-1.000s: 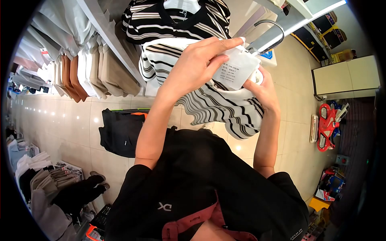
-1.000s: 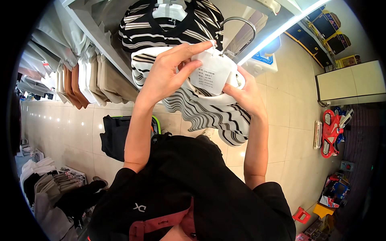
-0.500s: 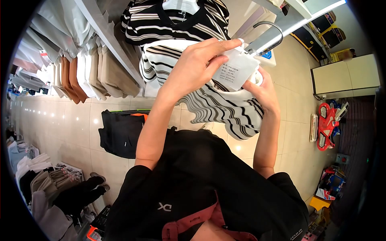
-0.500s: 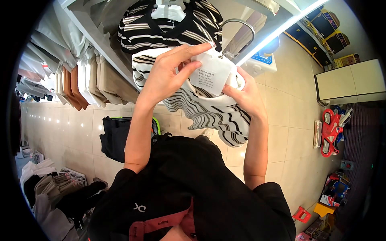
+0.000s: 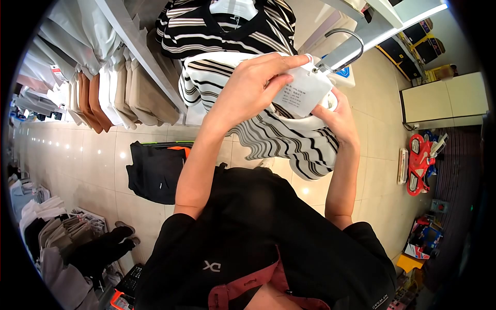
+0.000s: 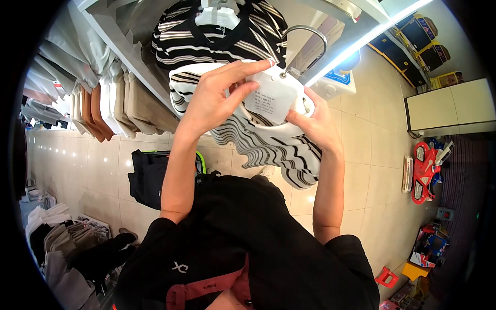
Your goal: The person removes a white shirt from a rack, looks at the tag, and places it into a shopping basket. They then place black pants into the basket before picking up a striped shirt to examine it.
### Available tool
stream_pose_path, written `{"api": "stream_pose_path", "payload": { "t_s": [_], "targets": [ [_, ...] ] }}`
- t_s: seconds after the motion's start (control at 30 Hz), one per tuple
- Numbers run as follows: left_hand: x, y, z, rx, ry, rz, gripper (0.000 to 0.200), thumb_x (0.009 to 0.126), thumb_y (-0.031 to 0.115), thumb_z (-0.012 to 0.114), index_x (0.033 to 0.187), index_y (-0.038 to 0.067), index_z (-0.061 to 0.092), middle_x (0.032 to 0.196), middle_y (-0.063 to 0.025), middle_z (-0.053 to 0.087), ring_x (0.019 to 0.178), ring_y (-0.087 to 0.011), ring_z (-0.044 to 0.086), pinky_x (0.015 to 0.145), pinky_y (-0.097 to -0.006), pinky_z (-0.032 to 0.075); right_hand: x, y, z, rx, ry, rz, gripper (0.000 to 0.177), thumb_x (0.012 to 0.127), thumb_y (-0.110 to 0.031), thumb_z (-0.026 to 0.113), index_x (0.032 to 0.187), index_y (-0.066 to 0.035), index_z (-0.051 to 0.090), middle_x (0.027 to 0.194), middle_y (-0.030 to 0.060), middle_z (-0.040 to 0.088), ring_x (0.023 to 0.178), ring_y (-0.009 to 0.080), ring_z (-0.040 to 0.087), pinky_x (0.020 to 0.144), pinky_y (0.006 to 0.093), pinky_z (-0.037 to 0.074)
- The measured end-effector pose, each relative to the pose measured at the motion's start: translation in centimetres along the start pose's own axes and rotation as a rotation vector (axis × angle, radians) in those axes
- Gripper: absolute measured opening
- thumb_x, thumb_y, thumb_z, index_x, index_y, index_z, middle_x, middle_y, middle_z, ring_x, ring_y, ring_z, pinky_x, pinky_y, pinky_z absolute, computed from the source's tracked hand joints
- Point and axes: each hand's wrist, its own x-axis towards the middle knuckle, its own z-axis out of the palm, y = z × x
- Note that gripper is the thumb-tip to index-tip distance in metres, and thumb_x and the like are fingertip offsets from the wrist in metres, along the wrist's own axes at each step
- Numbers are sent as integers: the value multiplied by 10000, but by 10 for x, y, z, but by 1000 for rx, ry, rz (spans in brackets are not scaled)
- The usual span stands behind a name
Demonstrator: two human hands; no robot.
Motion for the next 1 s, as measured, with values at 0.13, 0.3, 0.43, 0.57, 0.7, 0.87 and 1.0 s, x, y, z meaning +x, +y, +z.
{"api": "stream_pose_path", "payload": {
  "t_s": [0.13, 0.3, 0.43, 0.57, 0.7, 0.87, 1.0],
  "targets": [
    [1, -1, -1, 6, -9, -6, 390, 819, -11, 627, 1189, 113, 653, 977, -62, 680, 652, -119, 513, 581, -242, 440, 1, 1, -1, 9, -1, 0, 544, 760, -91, 705, 1257, 29, 521, 1057, 86, 646, 945, 136, 604, 831, 282, 482],
    [1, -3, -1, 2, -9, -6, 388, 818, -13, 630, 1184, 112, 654, 977, -60, 678, 647, -116, 511, 578, -238, 438, 3, 4, -2, 6, -3, 4, 541, 762, -93, 702, 1257, 29, 522, 1072, 88, 640, 960, 135, 596, 847, 282, 475],
    [0, -3, -2, -2, -9, -17, 381, 821, -15, 629, 1181, 107, 655, 985, -56, 675, 647, -106, 506, 577, -234, 435, 5, 5, -2, 5, -23, -8, 536, 764, -96, 698, 1254, 30, 523, 1071, 85, 638, 960, 129, 589, 852, 279, 471],
    [-1, -3, -3, -19, -13, -41, 379, 823, -16, 626, 1182, 105, 653, 998, -55, 673, 655, -100, 505, 586, -232, 437, 4, 2, -3, 7, -27, -6, 536, 767, -103, 705, 1253, 30, 523, 1069, 85, 638, 958, 131, 590, 846, 282, 474],
    [-2, -3, -3, -21, -13, -51, 379, 823, -17, 624, 1182, 102, 652, 1003, -57, 673, 654, -99, 502, 592, -230, 439, 4, 1, -2, 4, -16, -17, 539, 767, -103, 713, 1255, 29, 523, 1069, 87, 638, 957, 135, 593, 845, 284, 477],
    [-2, -3, -4, 1, -29, -33, 366, 827, -19, 614, 1173, 95, 653, 1016, -76, 672, 714, -140, 555, 631, -252, 466, 2, 0, -2, 13, -13, 6, 549, 766, -101, 723, 1260, 27, 520, 1076, 89, 639, 956, 144, 598, 851, 290, 481],
    [-5, -5, -4, 17, -30, 1, 353, 827, -21, 611, 1160, 89, 656, 1015, -88, 671, 759, -178, 589, 663, -275, 483, 2, 2, -2, 29, -27, -8, 555, 766, -111, 729, 1261, 28, 520, 1078, 93, 639, 962, 149, 598, 855, 295, 480]
  ]
}}
